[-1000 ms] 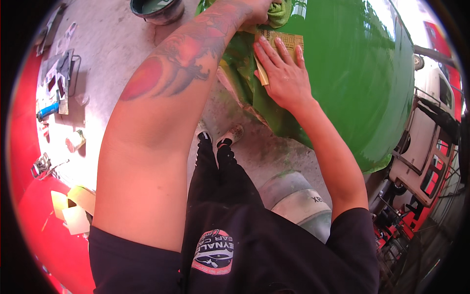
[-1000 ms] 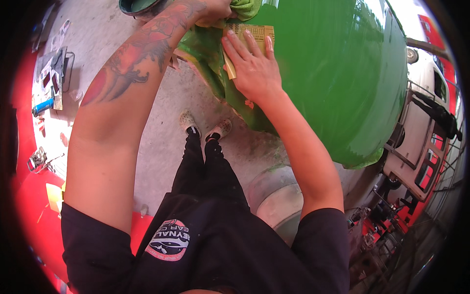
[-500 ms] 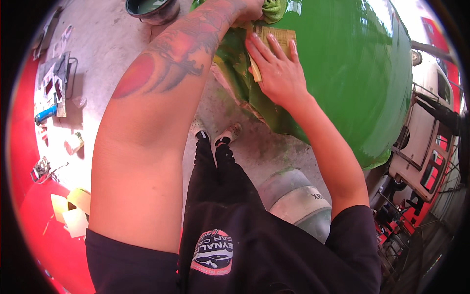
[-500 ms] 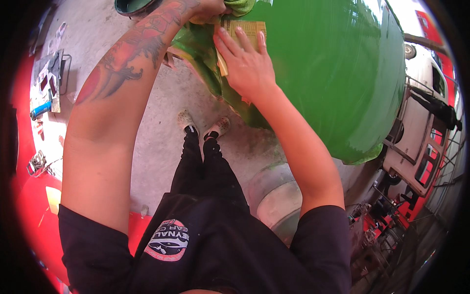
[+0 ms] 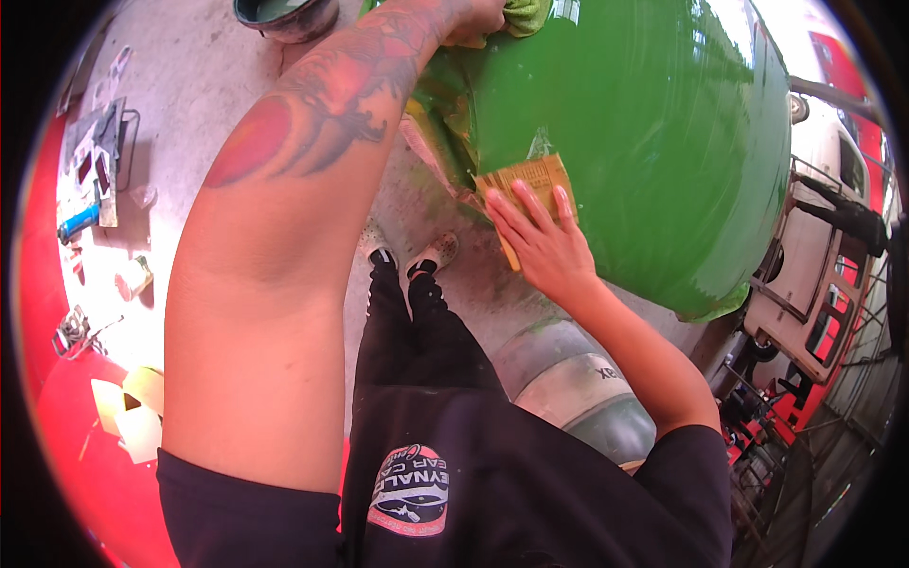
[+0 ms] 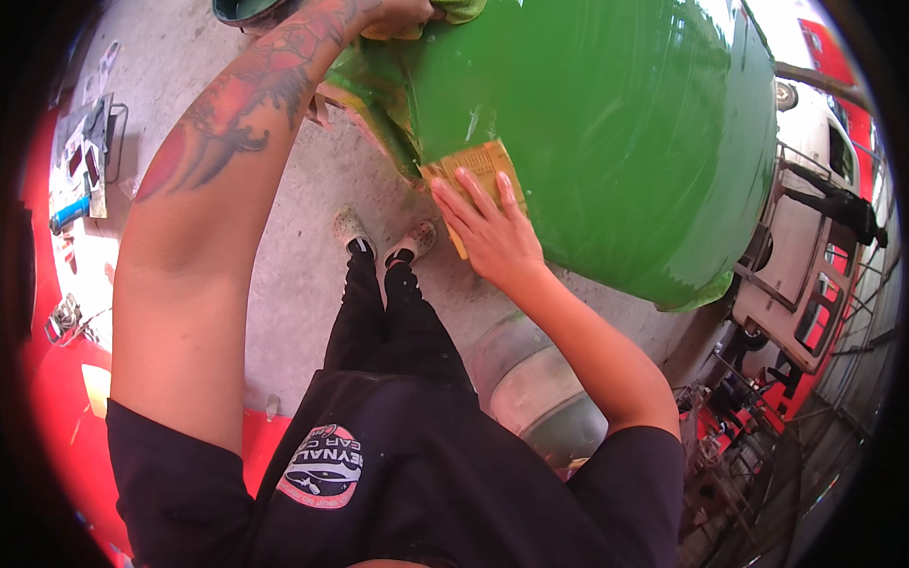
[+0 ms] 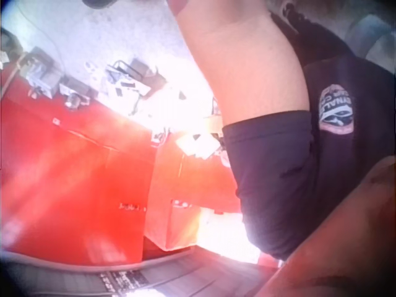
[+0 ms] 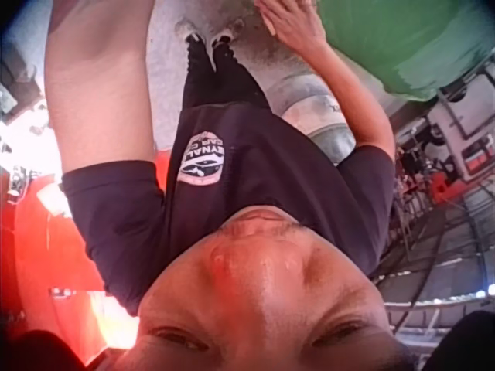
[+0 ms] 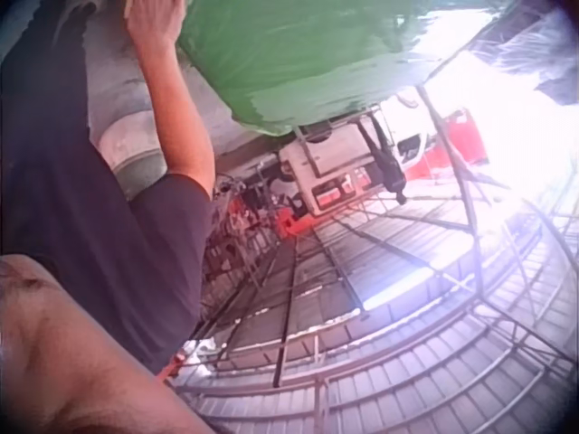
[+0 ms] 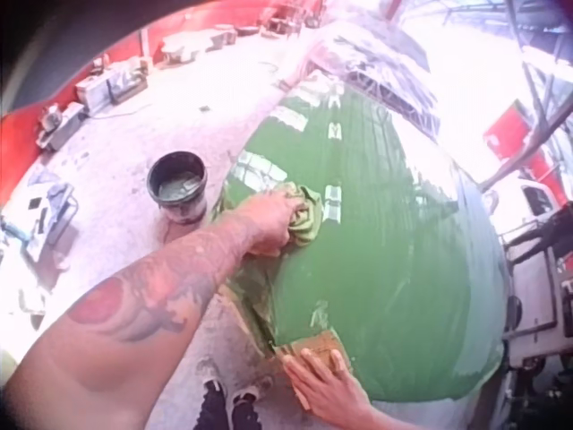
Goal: The person wet sands the surface of a green car panel using sandpaper and wipes it with a cloth, periodically dipping the sandpaper into a bucket of water.
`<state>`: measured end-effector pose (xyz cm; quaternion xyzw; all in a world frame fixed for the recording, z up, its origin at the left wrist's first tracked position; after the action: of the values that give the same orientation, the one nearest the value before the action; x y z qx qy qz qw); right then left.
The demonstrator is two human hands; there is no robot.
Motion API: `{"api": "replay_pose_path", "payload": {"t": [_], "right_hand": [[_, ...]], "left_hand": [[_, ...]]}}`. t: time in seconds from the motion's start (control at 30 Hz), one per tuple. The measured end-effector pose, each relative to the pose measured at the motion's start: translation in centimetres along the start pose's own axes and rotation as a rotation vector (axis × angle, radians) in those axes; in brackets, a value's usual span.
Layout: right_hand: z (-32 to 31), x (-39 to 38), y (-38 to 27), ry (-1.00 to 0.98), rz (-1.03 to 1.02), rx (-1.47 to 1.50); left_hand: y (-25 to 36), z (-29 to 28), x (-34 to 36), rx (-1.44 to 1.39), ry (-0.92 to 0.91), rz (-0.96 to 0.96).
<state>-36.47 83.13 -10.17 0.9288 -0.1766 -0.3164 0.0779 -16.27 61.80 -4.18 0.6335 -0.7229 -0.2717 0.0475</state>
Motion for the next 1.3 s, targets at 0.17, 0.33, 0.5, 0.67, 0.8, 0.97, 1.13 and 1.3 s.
{"api": "replay_pose_path", "payload": {"t": [0.17,0.33,0.5,0.67,0.8,0.97,1.13,1.3], "right_hand": [[2.0,-4.2,-1.1,0.002,-0.116,-0.009],[-3.2,0.7,7.1,0.143,0.151,0.229],[-3.9,0.9,7.2,0.075,0.22,0.134],[3.8,-5.0,-0.9,-0.025,-0.131,-0.018],[0.8,-3.1,1.2,0.01,-0.171,0.068],[0.8,-3.2,1.0,-0.024,-0.11,0.077],[1.4,-4.1,0.0,0.012,-0.138,0.035],[-0.5,0.4,0.3,0.095,-0.037,0.051]], "left_hand": [[-0.8,0.5,0.0,0.026,-0.01,-0.018],[0.1,-0.3,-0.2,0.04,-0.054,-0.064],[-0.5,0.2,0.7,0.071,-0.017,0.042],[-0.4,0.3,0.7,0.135,0.071,0.098],[-0.6,0.7,1.4,0.062,-0.054,-0.005],[-0.4,0.3,0.0,0.032,0.017,0.05],[-0.5,0.5,0.8,0.088,0.009,-0.003],[0.2,0.3,0.4,0.024,0.004,0.023]]}}
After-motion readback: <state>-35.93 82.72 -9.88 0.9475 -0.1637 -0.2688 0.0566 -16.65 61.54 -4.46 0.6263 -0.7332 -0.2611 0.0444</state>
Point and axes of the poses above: each hand's wrist, its own x-axis towards the middle knuckle, its own z-axis out of the palm, y = z × x, the point moved 9 cm from there along x, towards the middle knuckle, and after that the axes turned 10 degrees about -y, right-handed, at the moved point
